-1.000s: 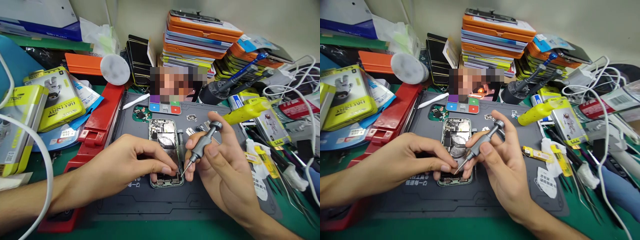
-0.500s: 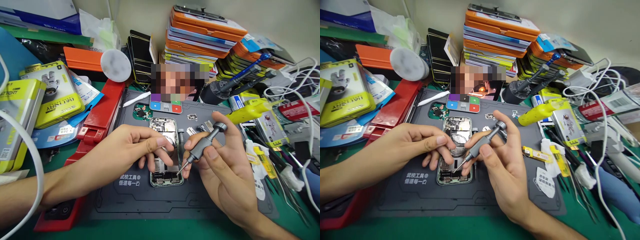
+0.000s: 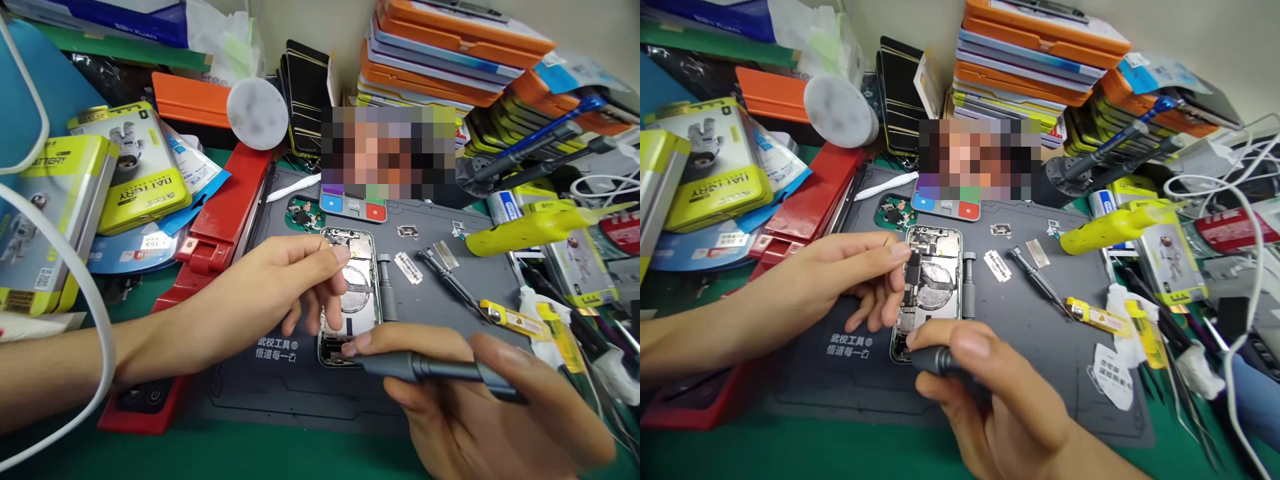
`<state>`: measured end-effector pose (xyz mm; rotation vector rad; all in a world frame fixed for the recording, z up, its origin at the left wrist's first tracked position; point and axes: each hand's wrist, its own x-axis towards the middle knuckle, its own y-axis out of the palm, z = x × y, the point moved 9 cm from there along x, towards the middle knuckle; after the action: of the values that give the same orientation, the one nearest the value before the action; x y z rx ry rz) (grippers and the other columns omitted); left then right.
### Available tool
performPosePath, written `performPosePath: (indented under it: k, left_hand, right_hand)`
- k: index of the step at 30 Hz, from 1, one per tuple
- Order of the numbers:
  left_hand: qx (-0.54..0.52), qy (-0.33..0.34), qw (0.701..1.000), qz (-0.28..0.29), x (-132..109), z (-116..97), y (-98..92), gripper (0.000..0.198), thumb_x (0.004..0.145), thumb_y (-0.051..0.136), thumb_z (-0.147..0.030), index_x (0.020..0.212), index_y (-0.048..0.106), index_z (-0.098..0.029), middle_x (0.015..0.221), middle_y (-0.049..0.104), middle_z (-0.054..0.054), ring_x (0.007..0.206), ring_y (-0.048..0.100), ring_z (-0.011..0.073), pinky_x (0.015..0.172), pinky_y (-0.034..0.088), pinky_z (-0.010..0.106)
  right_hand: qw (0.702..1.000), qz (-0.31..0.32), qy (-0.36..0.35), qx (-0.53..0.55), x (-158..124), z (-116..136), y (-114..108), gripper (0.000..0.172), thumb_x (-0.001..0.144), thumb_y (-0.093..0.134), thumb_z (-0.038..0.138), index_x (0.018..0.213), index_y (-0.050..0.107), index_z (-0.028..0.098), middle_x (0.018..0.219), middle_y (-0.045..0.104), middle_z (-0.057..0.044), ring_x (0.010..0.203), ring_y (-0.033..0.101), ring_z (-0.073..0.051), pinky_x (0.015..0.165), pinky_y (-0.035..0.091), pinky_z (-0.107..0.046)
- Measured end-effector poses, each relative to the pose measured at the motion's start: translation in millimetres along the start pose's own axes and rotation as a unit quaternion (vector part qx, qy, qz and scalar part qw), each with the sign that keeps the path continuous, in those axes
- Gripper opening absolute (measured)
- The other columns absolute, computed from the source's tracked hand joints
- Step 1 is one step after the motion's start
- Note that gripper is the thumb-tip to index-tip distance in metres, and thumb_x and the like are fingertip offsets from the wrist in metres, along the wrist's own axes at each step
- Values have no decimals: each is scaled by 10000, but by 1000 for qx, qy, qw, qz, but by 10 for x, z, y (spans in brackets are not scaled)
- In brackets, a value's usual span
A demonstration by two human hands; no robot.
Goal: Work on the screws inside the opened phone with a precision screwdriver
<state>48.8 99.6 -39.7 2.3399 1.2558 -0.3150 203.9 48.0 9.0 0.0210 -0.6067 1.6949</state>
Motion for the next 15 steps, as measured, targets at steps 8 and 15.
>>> performPosePath:
  k: [8,15]
  left_hand:
    - [41,1,999,10,1,-2,30,316,1082,626,-411,833,648,-219,735,773,-57,621,625,89,500,422,208]
    - [60,0,998,24,-25,-27,66,329,1092,603,-427,832,624,-225,714,768,-64,654,619,89,568,463,197]
  right_hand:
    - [992,57,-53,-100,-25,213,63,329,1010,777,322,1327,759,410,1169,873,-31,1003,869,-286,757,758,-390]
    - [966,211,-18,-150,8,152,163,448,984,717,113,1347,787,366,1030,898,44,788,867,-189,722,735,-233]
